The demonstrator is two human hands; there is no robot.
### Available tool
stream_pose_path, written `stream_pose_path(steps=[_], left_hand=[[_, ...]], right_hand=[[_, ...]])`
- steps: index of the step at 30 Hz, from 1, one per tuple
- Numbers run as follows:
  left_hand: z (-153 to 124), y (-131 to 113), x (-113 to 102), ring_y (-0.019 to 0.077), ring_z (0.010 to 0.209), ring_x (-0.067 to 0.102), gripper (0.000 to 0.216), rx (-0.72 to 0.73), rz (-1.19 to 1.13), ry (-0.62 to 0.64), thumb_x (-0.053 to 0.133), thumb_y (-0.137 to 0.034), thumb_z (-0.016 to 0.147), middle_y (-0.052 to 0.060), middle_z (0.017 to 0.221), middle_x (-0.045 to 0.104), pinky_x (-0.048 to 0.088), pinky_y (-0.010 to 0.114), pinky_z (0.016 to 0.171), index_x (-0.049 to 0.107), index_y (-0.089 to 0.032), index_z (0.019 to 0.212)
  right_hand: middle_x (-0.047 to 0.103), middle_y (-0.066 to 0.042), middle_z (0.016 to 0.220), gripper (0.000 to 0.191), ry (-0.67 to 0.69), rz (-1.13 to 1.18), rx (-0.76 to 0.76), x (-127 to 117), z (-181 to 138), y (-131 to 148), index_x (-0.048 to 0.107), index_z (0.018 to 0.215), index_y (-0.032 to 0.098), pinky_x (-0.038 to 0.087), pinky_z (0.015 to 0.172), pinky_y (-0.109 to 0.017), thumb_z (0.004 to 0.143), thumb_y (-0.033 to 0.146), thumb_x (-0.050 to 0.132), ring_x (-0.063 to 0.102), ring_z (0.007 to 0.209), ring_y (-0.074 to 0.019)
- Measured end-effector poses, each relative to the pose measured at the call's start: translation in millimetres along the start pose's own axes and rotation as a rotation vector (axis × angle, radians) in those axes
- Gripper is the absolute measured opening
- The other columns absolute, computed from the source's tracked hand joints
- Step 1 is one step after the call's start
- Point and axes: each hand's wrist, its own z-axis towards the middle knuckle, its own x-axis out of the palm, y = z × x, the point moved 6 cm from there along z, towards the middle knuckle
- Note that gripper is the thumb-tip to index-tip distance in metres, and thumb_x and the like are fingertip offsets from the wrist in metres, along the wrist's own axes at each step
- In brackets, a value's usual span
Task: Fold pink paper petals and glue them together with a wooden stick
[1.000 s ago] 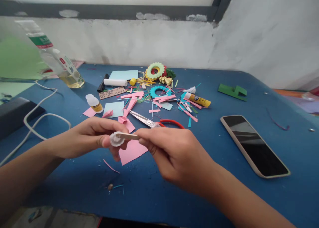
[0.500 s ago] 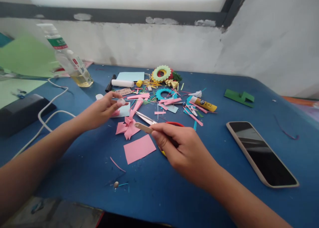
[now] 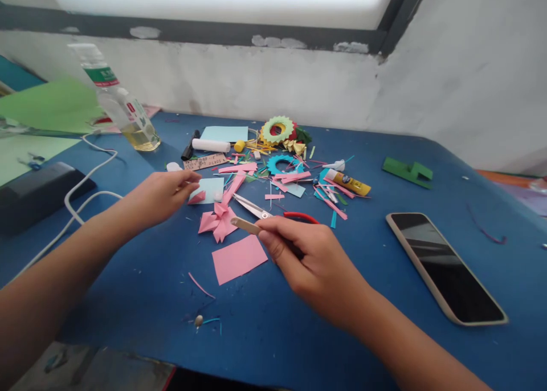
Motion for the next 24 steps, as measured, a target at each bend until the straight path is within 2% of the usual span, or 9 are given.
stream_pose_path(steps=[2,5,12,18,24], left_hand=[[-2.4,3.6,-0.3,0.0310,0.089,0.063,0.034,-0.023,0.044,0.038,0.039,-0.027,0.085,0.016,0.093,0.069,0.047,0.039,0.074,0.065,-0.010,0.098],[-4.1,3.2,4.3,0.0281,0.084,0.063,0.030,-0.006,0.068,0.097,0.043,-0.030,0.084,0.013,0.088,0.070,0.045,0.035,0.070,0.067,-0.013,0.089],[-9.3,-7.4,6.2,0.0216,0.082,0.061,0.027,0.085,0.033,0.159,0.050,-0.040,0.080,0.006,0.092,0.069,0.042,0.029,0.067,0.069,-0.023,0.088],[-10.2,-8.0,8.1,0.0214,0.077,0.062,0.023,0.121,-0.059,0.201,0.051,-0.035,0.078,0.006,0.085,0.069,0.042,0.029,0.065,0.069,-0.021,0.084],[-9.1,-9.8,10.2,0.0210,0.074,0.061,0.022,0.120,-0.076,0.175,0.053,-0.038,0.078,0.007,0.086,0.067,0.041,0.029,0.059,0.058,-0.018,0.087]], right_hand=[[0.064,0.001,0.070,0.022,0.006,-0.003,0.007,0.5,-0.3,-0.4,0.064,0.096,0.022,0.038,0.047,-0.018,0.091,0.027,0.043,0.052,0.055,-0.0091],[0.064,0.001,0.070,0.024,0.009,-0.017,0.018,1.4,-1.0,-1.8,0.064,0.098,0.021,0.037,0.046,-0.018,0.091,0.028,0.043,0.050,0.054,-0.0086],[0.052,0.003,0.058,0.024,0.024,0.006,0.016,2.8,0.7,0.6,0.064,0.094,0.019,0.032,0.042,-0.018,0.091,0.027,0.042,0.042,0.048,-0.0076],[0.053,0.002,0.060,0.024,0.033,-0.002,0.033,2.1,0.2,0.9,0.064,0.093,0.018,0.034,0.044,-0.019,0.091,0.028,0.042,0.043,0.049,-0.0085],[0.055,0.002,0.063,0.026,0.054,-0.005,0.046,3.7,0.6,-2.7,0.064,0.099,0.018,0.034,0.044,-0.019,0.092,0.030,0.042,0.042,0.050,-0.0083]])
